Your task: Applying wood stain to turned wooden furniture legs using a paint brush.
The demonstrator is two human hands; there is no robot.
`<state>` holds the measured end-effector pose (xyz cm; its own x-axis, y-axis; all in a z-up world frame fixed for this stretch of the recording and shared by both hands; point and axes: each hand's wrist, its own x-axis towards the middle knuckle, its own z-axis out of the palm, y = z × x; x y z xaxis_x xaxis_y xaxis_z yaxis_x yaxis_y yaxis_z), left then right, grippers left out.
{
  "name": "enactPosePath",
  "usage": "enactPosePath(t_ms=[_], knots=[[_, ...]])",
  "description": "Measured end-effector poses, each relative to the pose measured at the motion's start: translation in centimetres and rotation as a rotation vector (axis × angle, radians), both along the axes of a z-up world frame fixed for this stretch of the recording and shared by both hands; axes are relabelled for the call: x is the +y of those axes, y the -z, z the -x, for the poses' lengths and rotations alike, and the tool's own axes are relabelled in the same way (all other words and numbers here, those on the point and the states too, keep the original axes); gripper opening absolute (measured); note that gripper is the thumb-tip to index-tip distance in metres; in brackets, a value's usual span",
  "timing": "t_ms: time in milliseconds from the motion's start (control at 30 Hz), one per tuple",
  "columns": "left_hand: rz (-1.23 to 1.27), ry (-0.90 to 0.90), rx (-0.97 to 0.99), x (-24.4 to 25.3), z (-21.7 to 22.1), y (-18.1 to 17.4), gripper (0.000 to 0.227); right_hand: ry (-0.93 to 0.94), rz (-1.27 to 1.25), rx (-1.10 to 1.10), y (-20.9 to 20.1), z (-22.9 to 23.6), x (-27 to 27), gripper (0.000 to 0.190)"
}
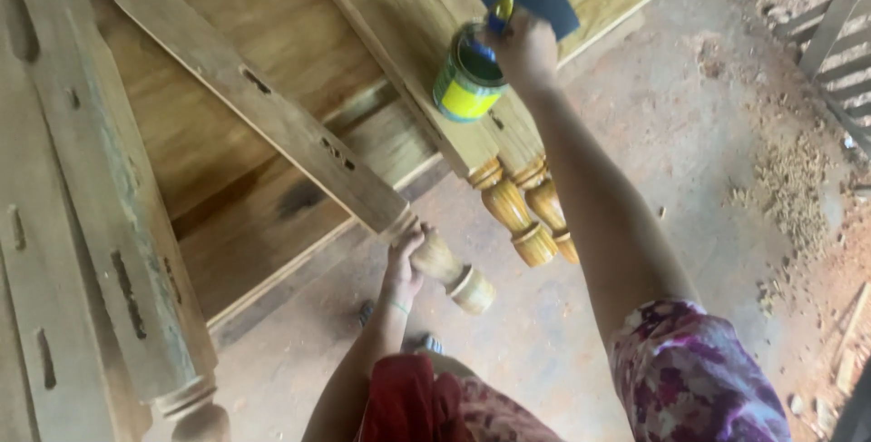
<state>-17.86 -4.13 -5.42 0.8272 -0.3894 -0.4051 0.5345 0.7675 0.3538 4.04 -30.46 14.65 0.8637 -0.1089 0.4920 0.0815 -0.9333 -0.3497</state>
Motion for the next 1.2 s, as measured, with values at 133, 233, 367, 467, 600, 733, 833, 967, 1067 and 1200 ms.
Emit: enactPosePath(t_ms=[133,233,367,467,600,733,833,967,1067,1200], knots=[[0.226,0.053,-0.006,0.0,-0.7,1.7,0.068,0.101,-0.104,0.19,0.4,0.1,0.2,0.026],[0.29,0.076,-0.029,0.0,0.1,2.5,0.059,0.051,-0.213,0.029,1.0,0.4,-1.5,0.02],[0.205,0.106,0.169,-0.7,1.4,2.6,0.048,-0.022,-0.45,-0.109,-3.1,2.1,-0.8,0.007],[0.126,0.095,0.276,-0.9,2.6,1.1,0.066,0.04,-0.696,-0.088,-4.3,3.5,-0.4,0.009],[-0.032,0.183,0.294,-1.2,3.1,-2.8,0.114,0.107,-0.83,-0.088,-5.3,4.2,0.2,0.017],[-0.147,0.159,0.215,-1.7,5.2,0.0,0.055,0.089,-0.988,-0.147,-4.3,5.1,0.0,0.008],[-0.285,0.145,0.217,-2.0,6.0,-0.4,0.048,0.101,-1.152,-0.185,-3.5,5.8,0.3,0.007],[-0.509,0.096,0.226,-2.6,7.7,-0.8,0.062,0.137,-1.384,-0.22,-2.1,6.5,0.5,0.021],[-0.502,0.053,0.174,-2.6,8.3,-1.0,0.047,0.123,-1.563,-0.295,-1.4,6.4,0.3,0.017],[-0.418,0.092,0.228,-2.6,9.3,-2.3,0.049,0.01,-1.723,-0.388,1.0,6.2,-0.8,0.017]])
